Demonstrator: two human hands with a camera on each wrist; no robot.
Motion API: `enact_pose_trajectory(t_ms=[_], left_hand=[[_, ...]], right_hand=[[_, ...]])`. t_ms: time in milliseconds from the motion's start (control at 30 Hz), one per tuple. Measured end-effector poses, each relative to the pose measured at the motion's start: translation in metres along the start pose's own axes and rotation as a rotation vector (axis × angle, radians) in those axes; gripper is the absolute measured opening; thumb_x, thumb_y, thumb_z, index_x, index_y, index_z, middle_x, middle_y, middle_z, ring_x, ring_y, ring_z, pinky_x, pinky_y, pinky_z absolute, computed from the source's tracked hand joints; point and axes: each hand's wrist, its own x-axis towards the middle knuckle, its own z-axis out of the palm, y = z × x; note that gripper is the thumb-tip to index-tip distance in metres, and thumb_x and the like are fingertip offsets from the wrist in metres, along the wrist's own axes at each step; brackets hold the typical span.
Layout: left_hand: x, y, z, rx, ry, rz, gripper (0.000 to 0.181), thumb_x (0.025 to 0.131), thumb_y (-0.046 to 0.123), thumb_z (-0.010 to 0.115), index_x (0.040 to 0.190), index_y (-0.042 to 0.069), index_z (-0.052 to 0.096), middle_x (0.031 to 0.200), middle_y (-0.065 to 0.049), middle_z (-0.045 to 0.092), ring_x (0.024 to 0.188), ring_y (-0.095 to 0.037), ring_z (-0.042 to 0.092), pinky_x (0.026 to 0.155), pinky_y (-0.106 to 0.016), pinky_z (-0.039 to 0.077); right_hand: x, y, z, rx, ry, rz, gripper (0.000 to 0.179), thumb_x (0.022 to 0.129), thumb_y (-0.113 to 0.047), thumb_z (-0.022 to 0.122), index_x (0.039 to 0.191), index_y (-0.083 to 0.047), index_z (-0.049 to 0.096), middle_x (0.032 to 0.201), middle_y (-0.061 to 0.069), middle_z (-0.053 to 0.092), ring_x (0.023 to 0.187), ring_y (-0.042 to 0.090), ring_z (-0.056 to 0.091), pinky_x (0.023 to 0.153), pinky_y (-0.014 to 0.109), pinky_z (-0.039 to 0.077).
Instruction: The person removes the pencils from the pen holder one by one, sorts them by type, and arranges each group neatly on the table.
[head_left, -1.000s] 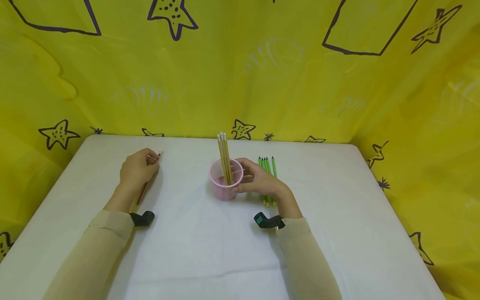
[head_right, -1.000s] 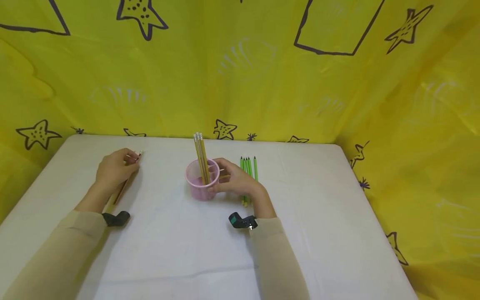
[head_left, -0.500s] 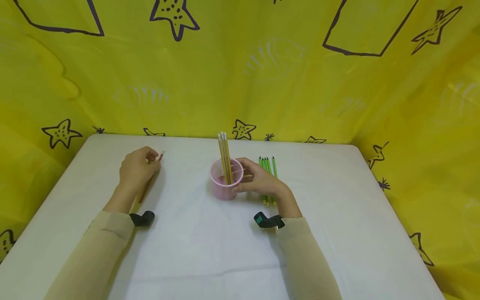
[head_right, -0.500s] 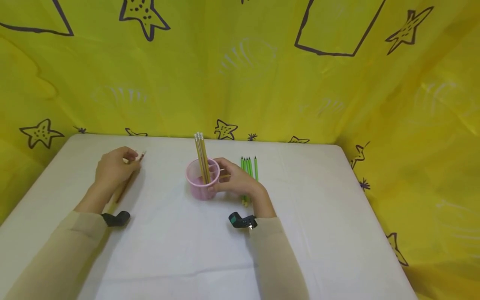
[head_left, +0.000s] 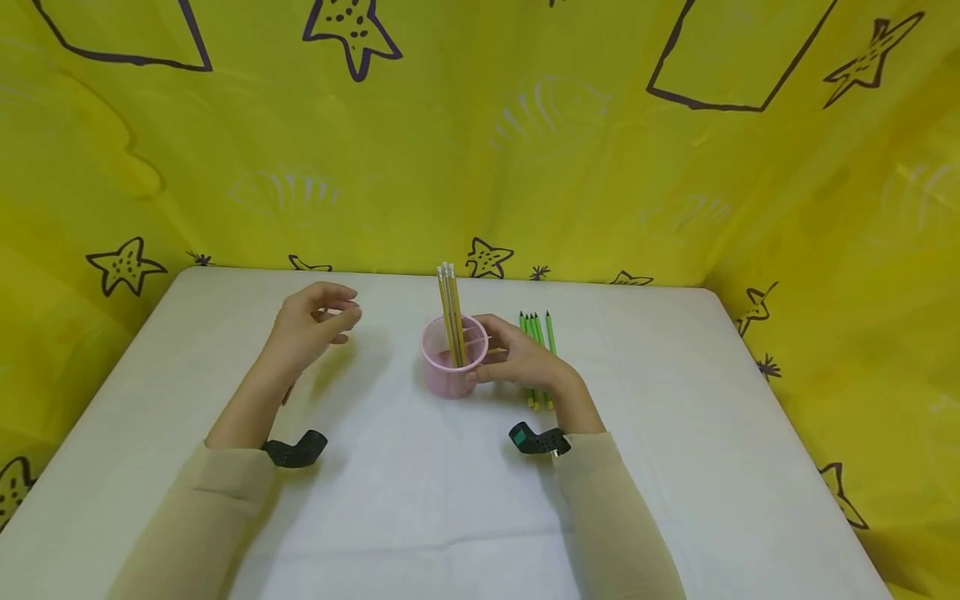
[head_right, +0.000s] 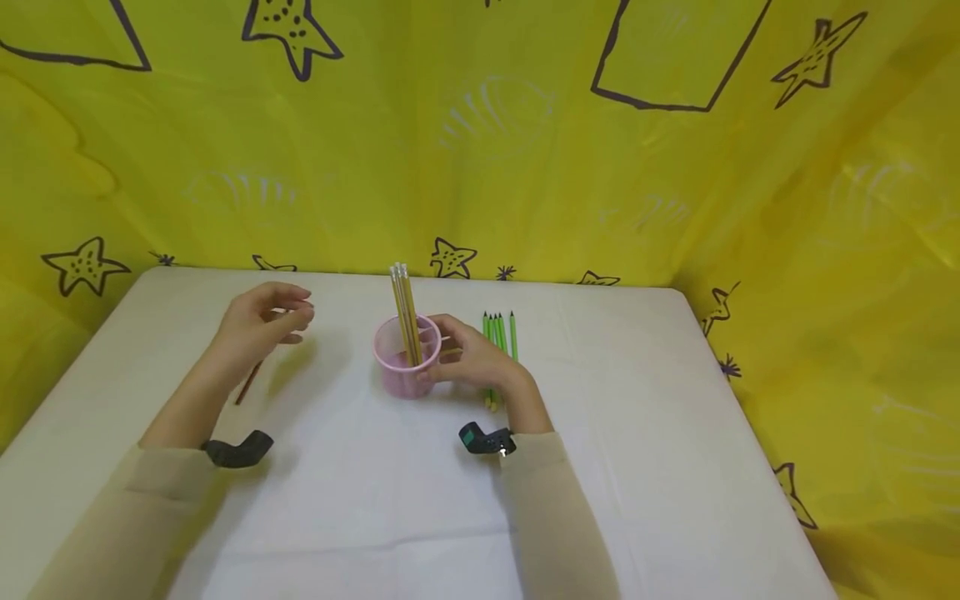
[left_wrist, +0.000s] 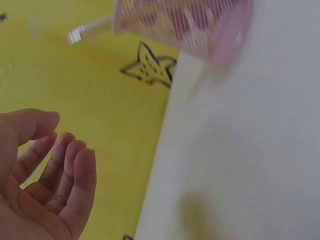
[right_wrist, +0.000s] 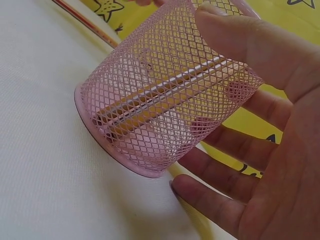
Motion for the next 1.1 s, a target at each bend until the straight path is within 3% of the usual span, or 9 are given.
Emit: enact_pose_trajectory(t_ms=[100, 233, 333, 500, 733, 1100], left_hand=[[-0.002, 0.012, 0.008, -0.096, -0.041, 0.001, 0.036, 0.099, 0.026, 0.063, 0.129, 0.007, 0.057, 0.117, -0.011, 0.061, 0.096, -0.020, 0.067, 0.079, -0.028, 0.060], [-0.002, 0.024, 0.018, -0.177, -0.076, 0.016, 0.035, 0.098, 0.023, 0.063, 0.128, 0.006, 0.057, 0.116, -0.011, 0.061, 0.097, -0.025, 0.066, 0.081, -0.030, 0.060], [-0.001, 0.025, 0.024, -0.233, -0.088, 0.017, 0.034, 0.097, 0.022, 0.066, 0.126, 0.007, 0.058, 0.115, -0.010, 0.061, 0.098, -0.028, 0.066, 0.082, -0.032, 0.060], [0.002, 0.027, 0.033, -0.304, -0.111, 0.015, 0.034, 0.096, 0.018, 0.066, 0.127, 0.006, 0.058, 0.111, -0.007, 0.061, 0.093, -0.021, 0.065, 0.082, -0.034, 0.060], [0.010, 0.033, 0.045, -0.288, -0.154, 0.032, 0.034, 0.097, 0.013, 0.063, 0.129, 0.005, 0.056, 0.113, -0.011, 0.061, 0.100, -0.024, 0.065, 0.082, -0.036, 0.061], [0.029, 0.044, 0.055, -0.284, -0.222, -0.011, 0.038, 0.097, 0.019, 0.065, 0.131, 0.005, 0.055, 0.125, -0.019, 0.059, 0.107, -0.035, 0.061, 0.081, -0.039, 0.061]], right_hand=[[0.001, 0.001, 0.001, -0.002, 0.004, -0.009, 0.076, 0.080, 0.001, 0.080, 0.145, -0.014, 0.043, 0.139, 0.012, 0.054, 0.123, 0.033, 0.058, 0.103, 0.045, 0.050], [0.001, 0.001, 0.000, -0.006, 0.007, -0.017, 0.076, 0.079, 0.000, 0.080, 0.145, -0.015, 0.044, 0.138, 0.011, 0.054, 0.122, 0.032, 0.059, 0.102, 0.044, 0.051], [0.000, 0.002, 0.000, -0.007, 0.004, -0.014, 0.077, 0.079, 0.000, 0.080, 0.145, -0.014, 0.043, 0.138, 0.012, 0.054, 0.122, 0.034, 0.059, 0.102, 0.044, 0.051], [0.000, 0.005, 0.001, -0.013, 0.000, -0.014, 0.076, 0.080, -0.002, 0.081, 0.145, -0.014, 0.043, 0.139, 0.011, 0.054, 0.124, 0.032, 0.057, 0.103, 0.044, 0.050], [0.001, 0.004, 0.000, -0.017, -0.002, -0.028, 0.075, 0.080, -0.002, 0.080, 0.145, -0.013, 0.043, 0.139, 0.011, 0.053, 0.125, 0.033, 0.056, 0.103, 0.043, 0.050], [0.000, -0.002, 0.004, 0.006, 0.012, 0.001, 0.076, 0.080, 0.006, 0.076, 0.146, -0.008, 0.041, 0.141, 0.016, 0.052, 0.128, 0.036, 0.053, 0.106, 0.049, 0.047]])
